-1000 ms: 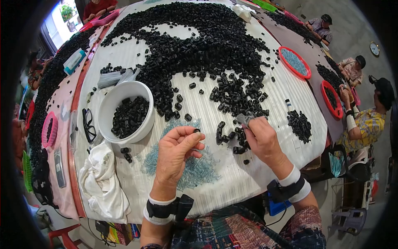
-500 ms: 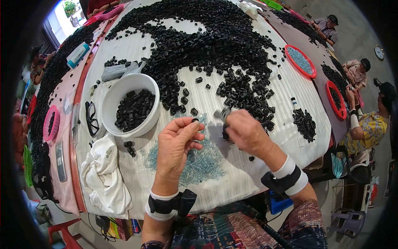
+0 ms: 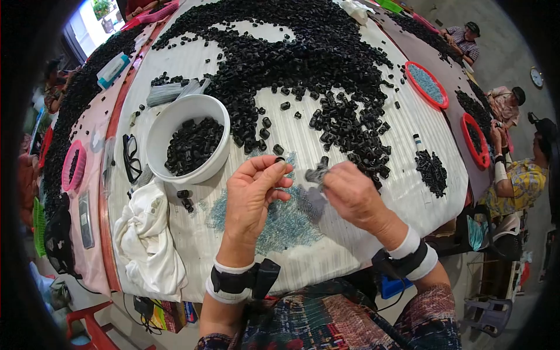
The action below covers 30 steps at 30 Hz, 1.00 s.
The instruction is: The recorder is assembling small black shoe components at a large table with other workers.
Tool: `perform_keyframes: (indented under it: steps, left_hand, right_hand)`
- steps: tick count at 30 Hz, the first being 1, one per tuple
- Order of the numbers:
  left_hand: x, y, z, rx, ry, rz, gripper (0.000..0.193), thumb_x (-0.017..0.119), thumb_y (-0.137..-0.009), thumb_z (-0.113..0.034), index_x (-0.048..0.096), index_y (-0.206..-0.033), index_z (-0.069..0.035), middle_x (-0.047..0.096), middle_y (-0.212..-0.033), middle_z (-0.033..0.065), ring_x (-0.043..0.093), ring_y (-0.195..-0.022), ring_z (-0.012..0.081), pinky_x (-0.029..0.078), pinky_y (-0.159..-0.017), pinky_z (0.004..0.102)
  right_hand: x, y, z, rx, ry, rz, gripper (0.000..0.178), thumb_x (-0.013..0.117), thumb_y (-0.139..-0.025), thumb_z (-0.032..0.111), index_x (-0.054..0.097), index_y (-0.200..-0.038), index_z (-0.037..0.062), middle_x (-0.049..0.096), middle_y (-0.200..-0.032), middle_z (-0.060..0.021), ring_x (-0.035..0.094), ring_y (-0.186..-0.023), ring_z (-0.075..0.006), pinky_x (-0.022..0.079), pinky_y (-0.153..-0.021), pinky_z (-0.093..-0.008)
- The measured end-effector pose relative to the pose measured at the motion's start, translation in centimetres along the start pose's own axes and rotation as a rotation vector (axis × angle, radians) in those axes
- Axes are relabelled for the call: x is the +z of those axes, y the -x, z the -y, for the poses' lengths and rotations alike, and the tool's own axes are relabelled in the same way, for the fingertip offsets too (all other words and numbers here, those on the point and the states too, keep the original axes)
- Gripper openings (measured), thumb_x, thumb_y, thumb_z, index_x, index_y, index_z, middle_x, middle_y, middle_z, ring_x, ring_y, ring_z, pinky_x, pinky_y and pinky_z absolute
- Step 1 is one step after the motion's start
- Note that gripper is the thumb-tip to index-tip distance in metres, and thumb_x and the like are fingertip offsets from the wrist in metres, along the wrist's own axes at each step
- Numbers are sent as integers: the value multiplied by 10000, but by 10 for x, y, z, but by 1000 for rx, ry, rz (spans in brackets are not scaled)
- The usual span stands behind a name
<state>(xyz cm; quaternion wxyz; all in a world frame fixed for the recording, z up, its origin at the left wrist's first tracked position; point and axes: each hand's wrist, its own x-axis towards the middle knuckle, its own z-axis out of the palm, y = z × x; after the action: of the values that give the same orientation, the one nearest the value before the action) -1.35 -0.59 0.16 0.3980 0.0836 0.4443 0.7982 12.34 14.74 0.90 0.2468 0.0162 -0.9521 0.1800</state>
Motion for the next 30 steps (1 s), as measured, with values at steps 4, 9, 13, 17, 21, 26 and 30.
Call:
perform_keyframes:
  steps: [4,9,13,17,21,26,30]
  left_hand:
    - [0,-2,2,-3,7,10,206,664,-861,-92,572,-1007,20,669,-903,132,655,-707,136,540,-533,211]
    - [1,-1,1,-5,-8,13,217,671,-855,-92,574,-1012,23,674,-898,133,657,-709,138,540,-534,215]
    - [2,-1,3,-14,-73,19,200,672,-844,-68,588,-1006,14,678,-895,126,660,-710,138,539,-530,220]
    - [4,3,5,-25,-196,99,199,679,-825,-39,603,-1002,13,683,-896,121,665,-715,142,540,-538,219]
    - [12,9,6,-29,-231,200,187,708,-802,-42,632,-963,14,671,-823,75,659,-705,121,529,-554,206]
    - [15,12,9,-13,-260,201,163,718,-794,-38,644,-935,-3,672,-810,57,652,-700,106,518,-562,195]
    - [17,11,12,59,-355,180,134,723,-783,-25,642,-887,-3,652,-756,25,602,-655,63,492,-546,194]
  right_hand:
    - [18,-5,4,-31,-44,83,191,581,-694,-26,566,-874,35,537,-759,-87,542,-750,-263,480,-681,-359]
    - [27,-3,1,-29,33,93,199,575,-680,-24,561,-867,44,513,-756,-84,533,-738,-260,469,-673,-357]
    - [16,-1,-1,-24,45,-5,214,585,-671,-18,551,-875,39,495,-744,-94,521,-729,-282,459,-658,-361]
    - [-10,-5,4,47,-24,-102,246,631,-671,-49,529,-888,6,519,-790,-126,527,-759,-308,460,-669,-383]
    - [-28,-15,19,-18,-13,-148,247,634,-667,-60,530,-886,-10,517,-808,-131,526,-765,-315,464,-672,-382]
    - [-31,-24,25,-121,28,-132,213,631,-680,-14,536,-870,1,497,-781,-109,514,-738,-286,462,-654,-363]
    - [-29,-26,24,-166,152,-57,172,620,-709,54,548,-862,23,477,-752,-78,506,-723,-235,462,-642,-333]
